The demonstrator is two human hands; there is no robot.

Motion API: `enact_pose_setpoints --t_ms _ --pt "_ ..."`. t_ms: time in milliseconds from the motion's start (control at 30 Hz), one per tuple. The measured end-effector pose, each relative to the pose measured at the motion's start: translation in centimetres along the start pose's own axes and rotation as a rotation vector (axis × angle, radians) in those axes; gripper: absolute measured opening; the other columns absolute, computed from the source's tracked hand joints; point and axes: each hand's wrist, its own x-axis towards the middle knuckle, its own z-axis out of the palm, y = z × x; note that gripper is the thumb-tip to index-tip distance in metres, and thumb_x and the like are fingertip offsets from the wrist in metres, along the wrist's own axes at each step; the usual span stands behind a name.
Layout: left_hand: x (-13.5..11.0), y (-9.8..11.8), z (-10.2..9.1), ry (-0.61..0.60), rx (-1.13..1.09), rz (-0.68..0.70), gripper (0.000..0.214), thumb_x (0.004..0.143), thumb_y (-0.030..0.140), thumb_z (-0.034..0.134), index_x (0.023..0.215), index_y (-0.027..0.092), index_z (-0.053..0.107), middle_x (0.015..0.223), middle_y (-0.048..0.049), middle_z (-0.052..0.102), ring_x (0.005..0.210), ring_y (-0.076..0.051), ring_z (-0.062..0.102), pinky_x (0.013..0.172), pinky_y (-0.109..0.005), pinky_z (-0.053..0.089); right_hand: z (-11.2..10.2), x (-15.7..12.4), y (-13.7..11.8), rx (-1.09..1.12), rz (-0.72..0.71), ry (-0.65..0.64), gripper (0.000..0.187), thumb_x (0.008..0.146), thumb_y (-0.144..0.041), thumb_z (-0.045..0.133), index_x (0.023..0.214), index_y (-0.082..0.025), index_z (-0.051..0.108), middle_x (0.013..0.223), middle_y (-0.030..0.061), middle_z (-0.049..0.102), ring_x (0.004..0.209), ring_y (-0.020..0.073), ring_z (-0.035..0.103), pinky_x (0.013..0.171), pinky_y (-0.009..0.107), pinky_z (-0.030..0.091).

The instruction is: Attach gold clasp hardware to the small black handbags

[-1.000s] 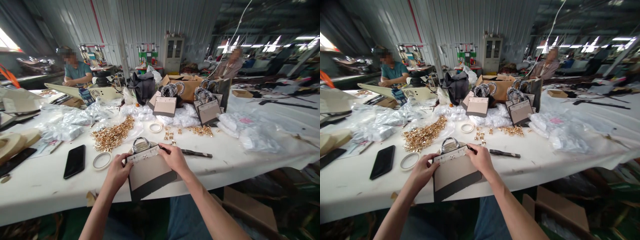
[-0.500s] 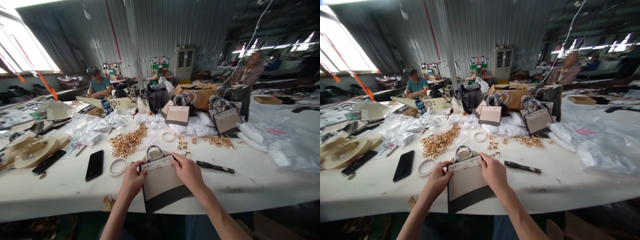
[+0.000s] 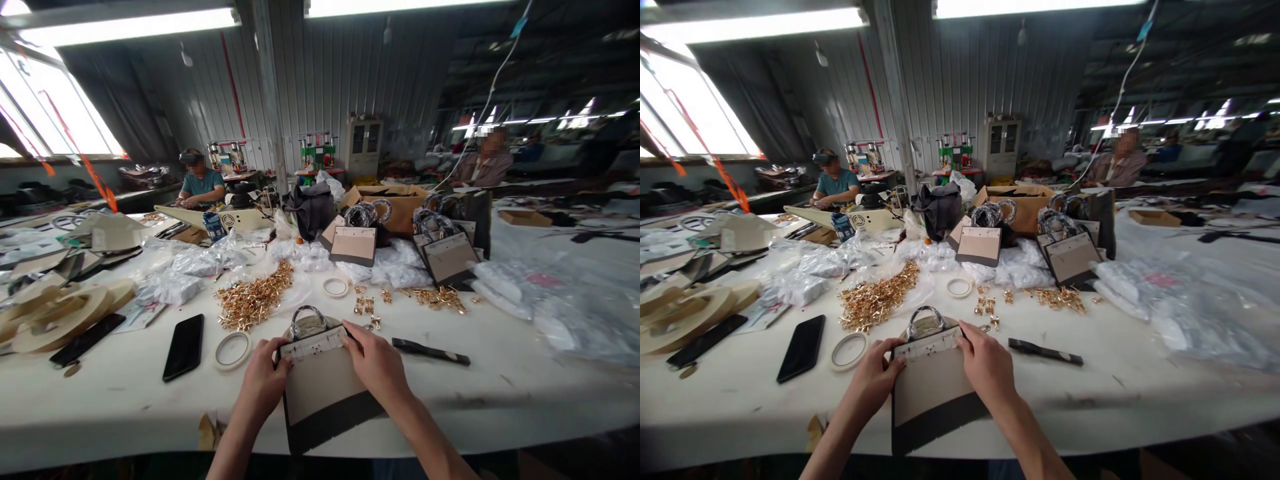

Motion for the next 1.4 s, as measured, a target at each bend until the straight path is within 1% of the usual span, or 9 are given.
enact_pose_setpoints --t_ms 133,300,467,667,867,1167,1400 --pt "0.0 0.1 0.0 -0.026 -0.005 -0.006 0.042 0.091 0.037 0.061 0.125 0.021 0.08 0.114 -0.0109 0.07 0.096 -0.029 0.069 0.096 -0.045 0.052 -0.2 0.0 -0.2 -0.006 0.012 -0.02 0.043 0.111 -0.027 0.058 0.151 -0.031 0.076 0.15 0.0047 0.077 0.132 0.0312 0.079 0.108 0.042 0.065" --pt "0.0 0.0 -0.1 -0.063 -0.014 -0.018 0.044 0.093 0.036 0.057 0.127 0.02 0.078 0.117 -0.0115 0.069 0.099 -0.03 0.067 0.098 -0.046 0.05 -0.6 0.1 -0.5 -0.03 0.035 -0.054 0.044 0.112 -0.024 0.058 0.152 -0.028 0.075 0.15 0.0046 0.077 0.133 0.0322 0.079 0.107 0.044 0.066" --pt "0.1 -0.2 0.0 -0.058 0.0 -0.015 0.041 0.094 0.032 0.058 0.127 0.02 0.078 0.117 -0.0117 0.069 0.102 -0.03 0.067 0.099 -0.044 0.049 -0.3 0.0 -0.3 -0.037 0.011 -0.034 0.044 0.112 -0.025 0.058 0.152 -0.029 0.075 0.15 0.004 0.077 0.133 0.0307 0.079 0.106 0.04 0.067" --pt "-0.1 0.0 0.0 -0.041 -0.006 -0.017 0.036 0.095 0.025 0.061 0.127 0.02 0.078 0.117 -0.0107 0.069 0.105 -0.028 0.068 0.102 -0.042 0.049 0.2 -0.2 0.5 -0.069 -0.004 -0.008 0.044 0.112 -0.028 0.058 0.152 -0.03 0.076 0.145 0.0052 0.079 0.126 0.0315 0.082 0.101 0.039 0.069" --pt "-0.3 0.1 0.1 -0.037 -0.014 -0.039 0.034 0.096 0.021 0.064 0.127 0.021 0.078 0.12 -0.01 0.069 0.109 -0.028 0.068 0.104 -0.039 0.048 0.5 -0.2 0.8 -0.084 -0.021 0.017 0.043 0.112 -0.031 0.058 0.15 -0.03 0.078 0.143 0.0065 0.08 0.124 0.0321 0.083 0.095 0.038 0.07" --pt "-0.3 0.0 0.1 -0.026 -0.037 -0.052 0.035 0.095 0.019 0.066 0.127 0.021 0.079 0.12 -0.0098 0.069 0.11 -0.027 0.068 0.104 -0.038 0.048 0.7 -0.2 1.2 -0.138 0.013 -0.008 0.044 0.113 -0.036 0.057 0.152 -0.035 0.076 0.135 0.0049 0.084 0.115 0.0335 0.086 0.088 0.038 0.07" --pt "-0.3 -0.2 0.3 0.002 -0.071 -0.054 0.036 0.092 0.018 0.068 0.125 0.022 0.082 0.119 -0.0097 0.07 0.11 -0.028 0.068 0.104 -0.038 0.049 1.3 0.0 2.0 -0.142 -0.013 0.017 0.043 0.112 -0.038 0.058 0.15 -0.035 0.078 0.131 0.0053 0.085 0.11 0.033 0.087 0.08 0.036 0.07"
